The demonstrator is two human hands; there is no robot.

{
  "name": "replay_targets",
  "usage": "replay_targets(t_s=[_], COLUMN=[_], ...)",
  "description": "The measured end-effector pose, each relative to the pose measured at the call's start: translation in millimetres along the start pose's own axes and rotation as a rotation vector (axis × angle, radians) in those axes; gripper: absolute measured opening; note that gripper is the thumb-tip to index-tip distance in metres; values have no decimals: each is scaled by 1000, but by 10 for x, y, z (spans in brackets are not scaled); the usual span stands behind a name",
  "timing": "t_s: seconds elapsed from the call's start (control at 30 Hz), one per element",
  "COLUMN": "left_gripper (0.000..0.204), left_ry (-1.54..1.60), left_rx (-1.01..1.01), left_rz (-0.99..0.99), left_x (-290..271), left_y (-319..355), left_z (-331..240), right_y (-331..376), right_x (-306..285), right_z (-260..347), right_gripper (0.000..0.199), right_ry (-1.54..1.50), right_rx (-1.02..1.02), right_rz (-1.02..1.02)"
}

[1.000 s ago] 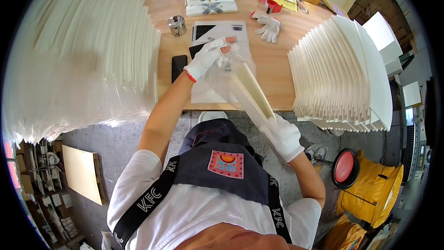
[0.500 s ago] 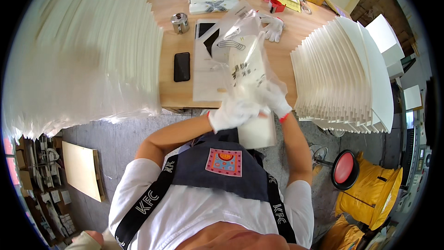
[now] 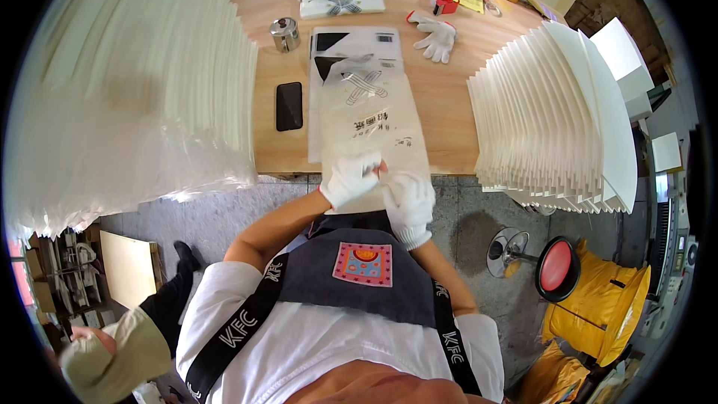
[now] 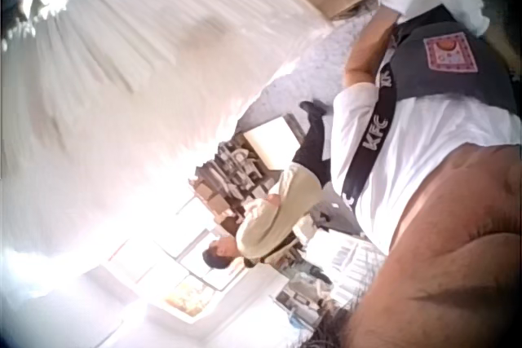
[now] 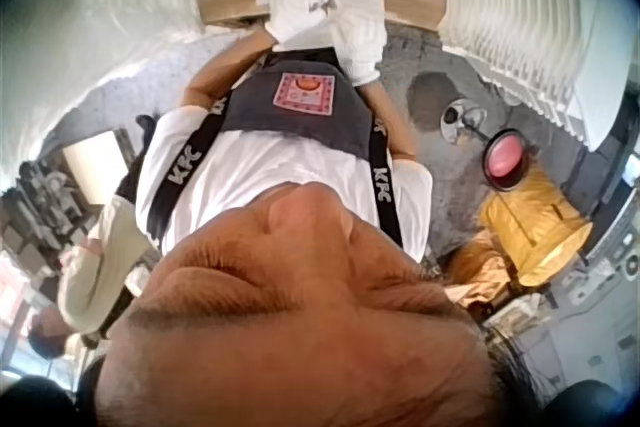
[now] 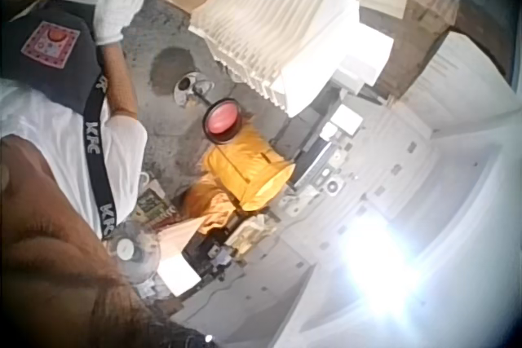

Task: The person repeatedly picks up stacks of white paper sheets from the right side of the table, places them into clear plastic packaging sleeves, and stacks the packaged units on the left side. The process is continuous and repetitive, involving handling paper stacks and plastic sleeves.

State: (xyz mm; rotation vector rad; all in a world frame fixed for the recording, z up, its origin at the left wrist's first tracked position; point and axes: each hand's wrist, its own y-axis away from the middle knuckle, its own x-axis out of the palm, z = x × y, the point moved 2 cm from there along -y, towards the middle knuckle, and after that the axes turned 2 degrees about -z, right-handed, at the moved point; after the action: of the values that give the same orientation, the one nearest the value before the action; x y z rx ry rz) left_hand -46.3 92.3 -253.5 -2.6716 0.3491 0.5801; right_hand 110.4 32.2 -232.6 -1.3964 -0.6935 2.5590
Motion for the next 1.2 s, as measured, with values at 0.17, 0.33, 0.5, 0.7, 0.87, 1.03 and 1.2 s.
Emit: replay_targets(t_s=[0.17,0.33,0.5,0.7,0.87,1.03,1.2], left_gripper=[27,45,17,17,15,9,19], left_ry=[-120,-549,371,637,200,109,-384], left_rx=[253,64,-734,-835,-461,-369,-628], left_rz=[170,-54,-595,-220,164,-225,-52], left_x=[17,-290,-392,-467,-528,-471,-434], left_y=[565,1001,1393,1829,1578,797,1455], left_z=[-166,582,802,142,106,295,914], right_y=[54,239,279,659,742,31,567], right_x=[63,35,-92,-474,-310,-286,-82], right_z=[-496,-561,-197,12,-72,-223,-668], right_gripper=[35,26,27,27,28,30,26], right_ry=[276,394,437,377,239,327,495], right_rx=[644,226,153,27,-71,-8,4], right_rz=[534,498,624,1052,1036,719,926])
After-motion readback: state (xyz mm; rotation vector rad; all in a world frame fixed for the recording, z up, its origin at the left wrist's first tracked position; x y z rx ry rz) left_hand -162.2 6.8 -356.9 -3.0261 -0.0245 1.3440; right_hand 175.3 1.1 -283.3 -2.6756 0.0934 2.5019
